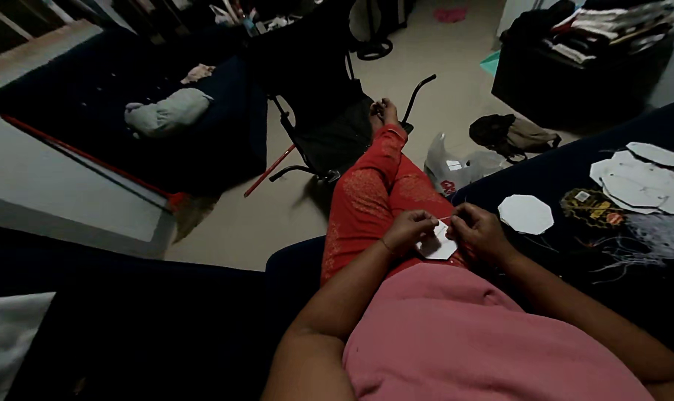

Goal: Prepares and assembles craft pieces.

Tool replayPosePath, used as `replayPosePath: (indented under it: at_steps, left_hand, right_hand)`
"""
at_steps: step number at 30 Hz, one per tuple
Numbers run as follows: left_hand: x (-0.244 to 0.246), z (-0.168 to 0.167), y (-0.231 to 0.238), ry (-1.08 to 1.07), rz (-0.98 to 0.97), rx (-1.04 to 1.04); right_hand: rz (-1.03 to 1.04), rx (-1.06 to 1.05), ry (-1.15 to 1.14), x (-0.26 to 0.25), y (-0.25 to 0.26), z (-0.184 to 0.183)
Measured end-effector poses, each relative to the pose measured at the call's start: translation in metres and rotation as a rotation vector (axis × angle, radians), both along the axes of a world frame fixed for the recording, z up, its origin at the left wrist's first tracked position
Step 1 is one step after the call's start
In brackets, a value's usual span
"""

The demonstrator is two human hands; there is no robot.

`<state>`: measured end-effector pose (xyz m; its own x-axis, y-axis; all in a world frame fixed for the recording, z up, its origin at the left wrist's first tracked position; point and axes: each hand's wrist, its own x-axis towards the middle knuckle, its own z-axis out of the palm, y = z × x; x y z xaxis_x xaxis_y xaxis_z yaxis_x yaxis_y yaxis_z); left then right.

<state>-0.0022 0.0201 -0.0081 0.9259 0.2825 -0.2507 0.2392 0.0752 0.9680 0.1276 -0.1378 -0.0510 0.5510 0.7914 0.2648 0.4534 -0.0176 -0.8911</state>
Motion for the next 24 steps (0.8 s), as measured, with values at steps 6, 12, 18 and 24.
replayPosePath:
  at_steps: [6, 12, 18, 24]
  left_hand:
    - [0.002, 0.013, -0.002, -0.085, 0.268, -0.188]
    - [-0.002, 0.001, -0.004, -0.117, 0.099, 0.329]
    - [0.003, 0.005, -0.008, -0.034, -0.082, 0.579]
    - [0.002, -0.004, 0.0, -0.179, 0.002, 0.338]
  right_hand:
    - [0.128, -0.033, -0.502, -0.016, -0.002, 0.006]
    - [0.137, -0.018, -0.493, -0.021, 0.0, 0.014]
    - [0.006, 0.052, -0.408, -0.016, 0.005, 0.005]
    - [0.068, 0.219, -0.016, -0.01, 0.005, 0.002]
